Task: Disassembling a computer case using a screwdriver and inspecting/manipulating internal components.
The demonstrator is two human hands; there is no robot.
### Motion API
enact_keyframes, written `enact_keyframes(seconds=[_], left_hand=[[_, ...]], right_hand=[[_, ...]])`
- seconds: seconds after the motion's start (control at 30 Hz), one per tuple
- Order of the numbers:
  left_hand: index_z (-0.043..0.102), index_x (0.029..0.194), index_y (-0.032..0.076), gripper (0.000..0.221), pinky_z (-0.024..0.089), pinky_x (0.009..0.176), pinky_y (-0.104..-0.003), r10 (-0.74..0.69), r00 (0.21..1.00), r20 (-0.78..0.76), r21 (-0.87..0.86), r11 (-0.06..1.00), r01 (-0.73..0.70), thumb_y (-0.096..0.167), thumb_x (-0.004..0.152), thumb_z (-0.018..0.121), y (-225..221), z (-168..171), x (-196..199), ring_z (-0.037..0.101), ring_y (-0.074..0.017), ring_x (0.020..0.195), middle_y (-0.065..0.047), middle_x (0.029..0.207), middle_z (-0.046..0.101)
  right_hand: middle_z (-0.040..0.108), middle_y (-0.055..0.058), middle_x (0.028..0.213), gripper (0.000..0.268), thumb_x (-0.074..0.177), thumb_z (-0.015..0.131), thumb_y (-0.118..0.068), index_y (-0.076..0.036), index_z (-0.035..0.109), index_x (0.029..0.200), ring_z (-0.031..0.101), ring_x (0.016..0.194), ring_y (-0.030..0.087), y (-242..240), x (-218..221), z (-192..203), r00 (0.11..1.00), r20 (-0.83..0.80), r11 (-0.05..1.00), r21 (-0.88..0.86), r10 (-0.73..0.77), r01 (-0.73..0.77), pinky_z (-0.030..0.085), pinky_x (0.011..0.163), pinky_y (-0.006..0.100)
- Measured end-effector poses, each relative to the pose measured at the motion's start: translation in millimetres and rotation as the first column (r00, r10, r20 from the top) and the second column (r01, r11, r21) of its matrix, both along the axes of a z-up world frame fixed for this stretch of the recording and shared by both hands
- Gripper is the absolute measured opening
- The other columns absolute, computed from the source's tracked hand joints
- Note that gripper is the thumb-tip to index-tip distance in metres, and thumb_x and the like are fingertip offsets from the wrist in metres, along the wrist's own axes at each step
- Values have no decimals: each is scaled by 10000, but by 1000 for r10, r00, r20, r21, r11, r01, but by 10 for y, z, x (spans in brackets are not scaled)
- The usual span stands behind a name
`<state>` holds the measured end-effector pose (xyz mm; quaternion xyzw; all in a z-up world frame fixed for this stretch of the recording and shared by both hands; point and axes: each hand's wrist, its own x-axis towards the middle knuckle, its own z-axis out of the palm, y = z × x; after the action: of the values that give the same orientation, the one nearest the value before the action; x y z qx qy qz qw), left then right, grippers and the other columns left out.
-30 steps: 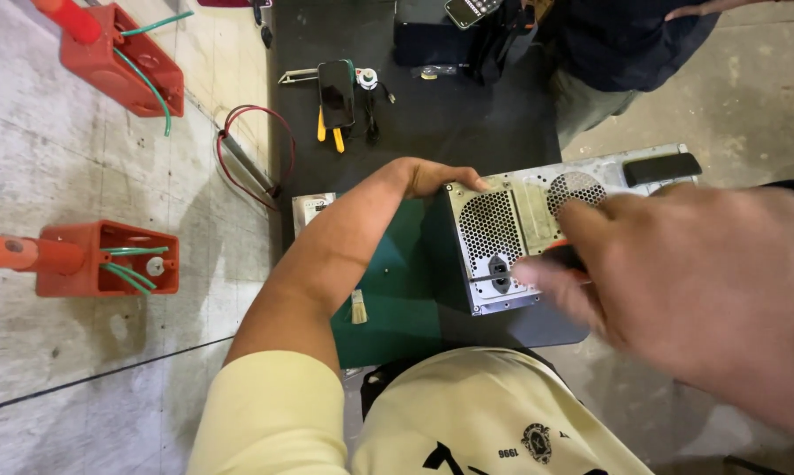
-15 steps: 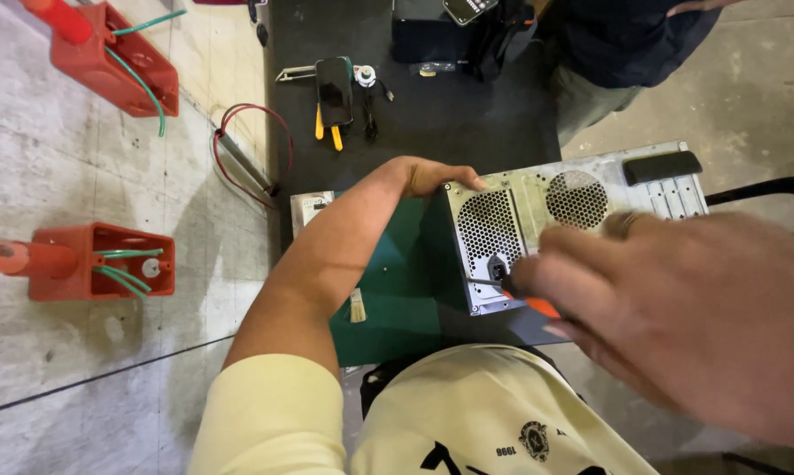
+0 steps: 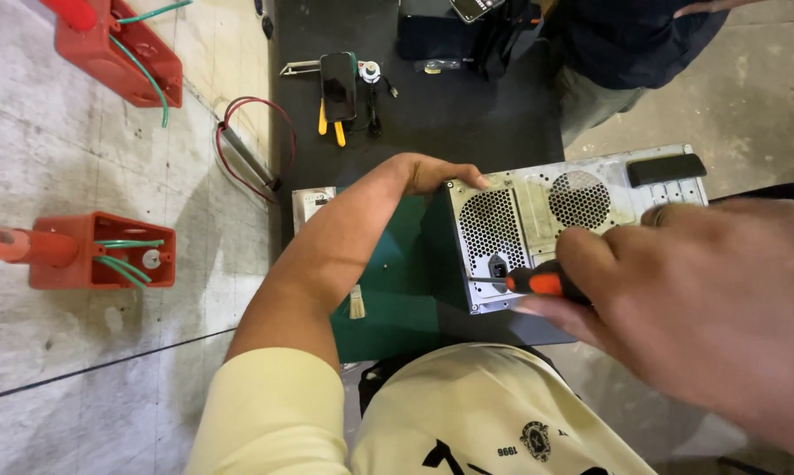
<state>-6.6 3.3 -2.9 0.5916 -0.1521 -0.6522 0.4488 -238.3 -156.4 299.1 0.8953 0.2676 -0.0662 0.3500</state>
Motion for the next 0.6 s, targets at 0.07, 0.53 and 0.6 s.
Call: enact_keyframes(seconds=[0.07,0.53,0.6], left_hand=[[735,1085,122,576,517,817,-260,17,999,-46,-3,1000,-17,583,749,652,12,5,-1,718,-152,870,-47,1058,787],[229,1633,342,1269,47,1232,-664,-72,935,348,244,970,-16,892,489,207,310,679,-251,108,-345,1592,-54,1748,92],[595,1426,176,916,352,1170,-524,466,813,349,-80,879,-469,768,792,303,463,199,-88,624,-336,1304,-182,1416,649]], right_hand=[[591,-104,550,776,1025,215,-958,-306,534,748,632,536,177,32,9,-17,1000,25,999,42,-12,11,373,473,340],[489,-11,436,600,949,703,-616,-158,564,587,490,389,192,-312,-164,-223,991,130,716,695,-39,-62,381,455,385],[560,5,538,473,888,712,-552,-141,608,677,567,503,214,-353,-184,-269,990,72,608,793,-124,19,421,536,397]])
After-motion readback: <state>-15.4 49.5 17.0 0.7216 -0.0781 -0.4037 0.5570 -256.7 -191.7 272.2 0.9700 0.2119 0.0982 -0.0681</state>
